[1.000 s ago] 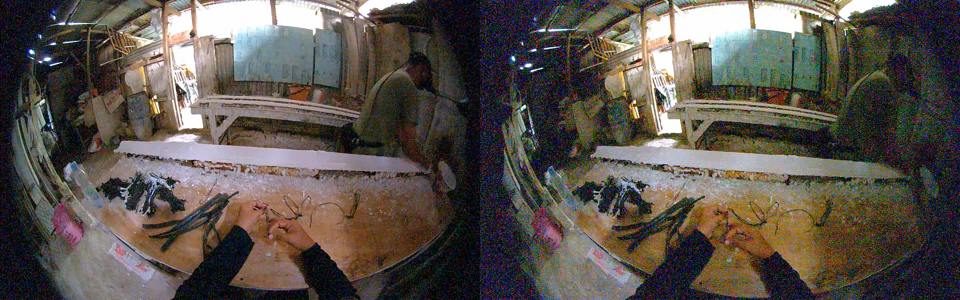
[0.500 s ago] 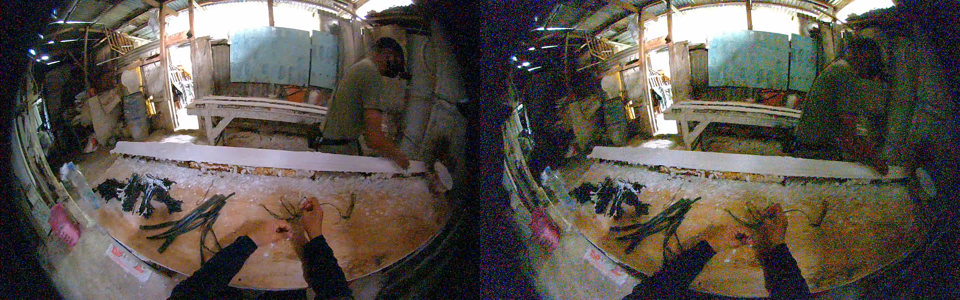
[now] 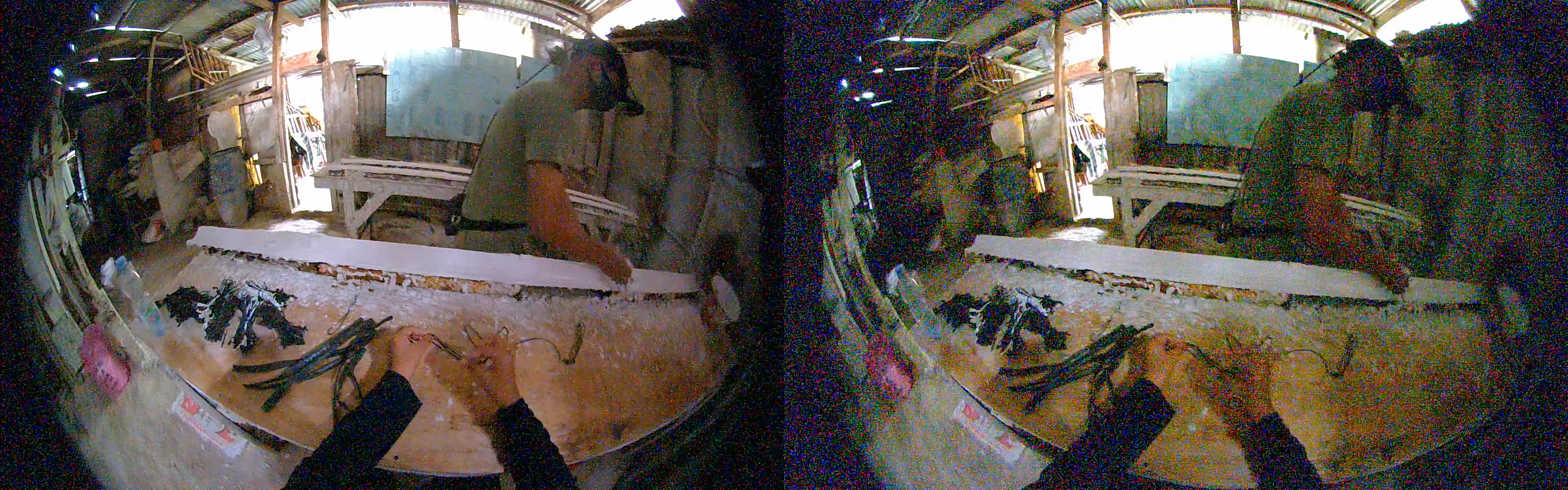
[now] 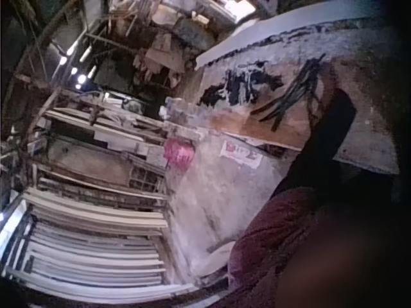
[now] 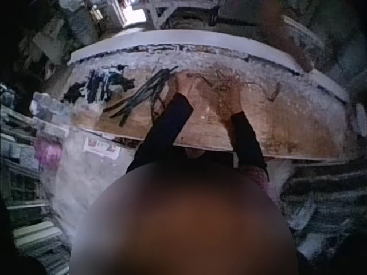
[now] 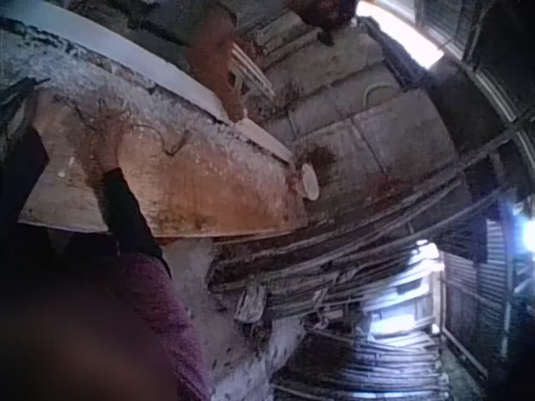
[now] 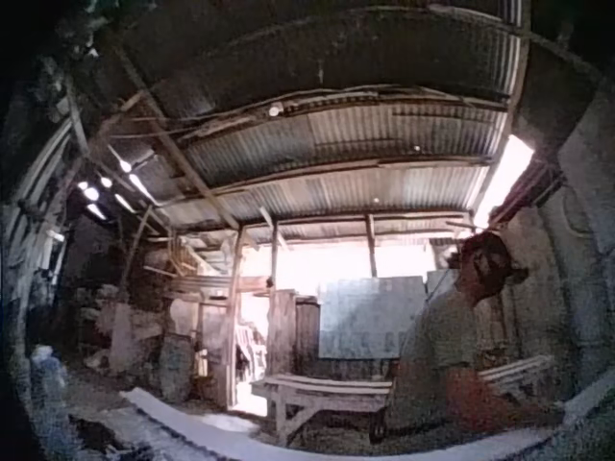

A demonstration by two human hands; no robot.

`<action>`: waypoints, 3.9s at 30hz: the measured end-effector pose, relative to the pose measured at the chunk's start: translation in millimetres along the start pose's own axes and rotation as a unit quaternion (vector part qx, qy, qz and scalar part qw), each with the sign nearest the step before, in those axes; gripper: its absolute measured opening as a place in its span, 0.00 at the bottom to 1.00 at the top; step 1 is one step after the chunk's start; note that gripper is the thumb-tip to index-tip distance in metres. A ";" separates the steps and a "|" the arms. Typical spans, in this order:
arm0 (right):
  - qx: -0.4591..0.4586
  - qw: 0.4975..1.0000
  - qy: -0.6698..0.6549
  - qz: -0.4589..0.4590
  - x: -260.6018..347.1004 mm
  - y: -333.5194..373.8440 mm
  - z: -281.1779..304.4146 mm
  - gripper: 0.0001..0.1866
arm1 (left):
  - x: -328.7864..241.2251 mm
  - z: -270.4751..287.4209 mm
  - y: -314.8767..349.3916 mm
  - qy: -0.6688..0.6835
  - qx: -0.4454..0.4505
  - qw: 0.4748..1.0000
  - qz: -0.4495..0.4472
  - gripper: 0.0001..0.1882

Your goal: The person repeatedly picks up dark flexible strips from a wooden table, folds or twists them, and places them back down. Another person in the background wipes a long white board with a cloth. The camera wearer continues handling the strips throughout the clip.

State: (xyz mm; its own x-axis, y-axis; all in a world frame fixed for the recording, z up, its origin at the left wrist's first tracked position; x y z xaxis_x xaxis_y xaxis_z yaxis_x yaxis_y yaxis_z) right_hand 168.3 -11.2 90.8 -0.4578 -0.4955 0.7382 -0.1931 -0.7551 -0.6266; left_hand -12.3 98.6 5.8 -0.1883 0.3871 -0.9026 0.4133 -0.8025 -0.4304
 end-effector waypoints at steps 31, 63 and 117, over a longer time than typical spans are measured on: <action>-0.132 0.957 0.255 0.031 -27.2 -22.9 42.6 0.08 | -65.9 -58.4 120.9 0.148 0.517 0.826 0.168 0.09; 0.184 0.978 -0.094 -0.038 34.1 24.6 -36.2 0.07 | -55.6 8.9 16.9 -0.045 -0.010 0.995 -0.093 0.05; 0.237 0.904 -0.265 -0.236 -6.1 18.6 -34.6 0.08 | -3.0 8.0 4.6 0.000 -0.003 0.998 0.069 0.07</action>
State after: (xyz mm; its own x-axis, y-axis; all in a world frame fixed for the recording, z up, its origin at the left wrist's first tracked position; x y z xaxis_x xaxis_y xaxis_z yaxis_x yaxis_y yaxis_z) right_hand 137.5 -7.3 66.0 0.0827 -0.1111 0.9904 0.1936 -0.9730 -0.1253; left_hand -16.9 90.0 6.4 -0.1300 0.2737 -0.9530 0.4409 -0.8450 -0.3028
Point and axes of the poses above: each hand's wrist, its own y-axis away from the middle knuckle, its own z-axis out of the back of the hand, x = y × z, the point moved 9 cm from there along -y, towards the middle knuckle, and after that the axes turned 15 degrees about -x, right-handed, at the moved point
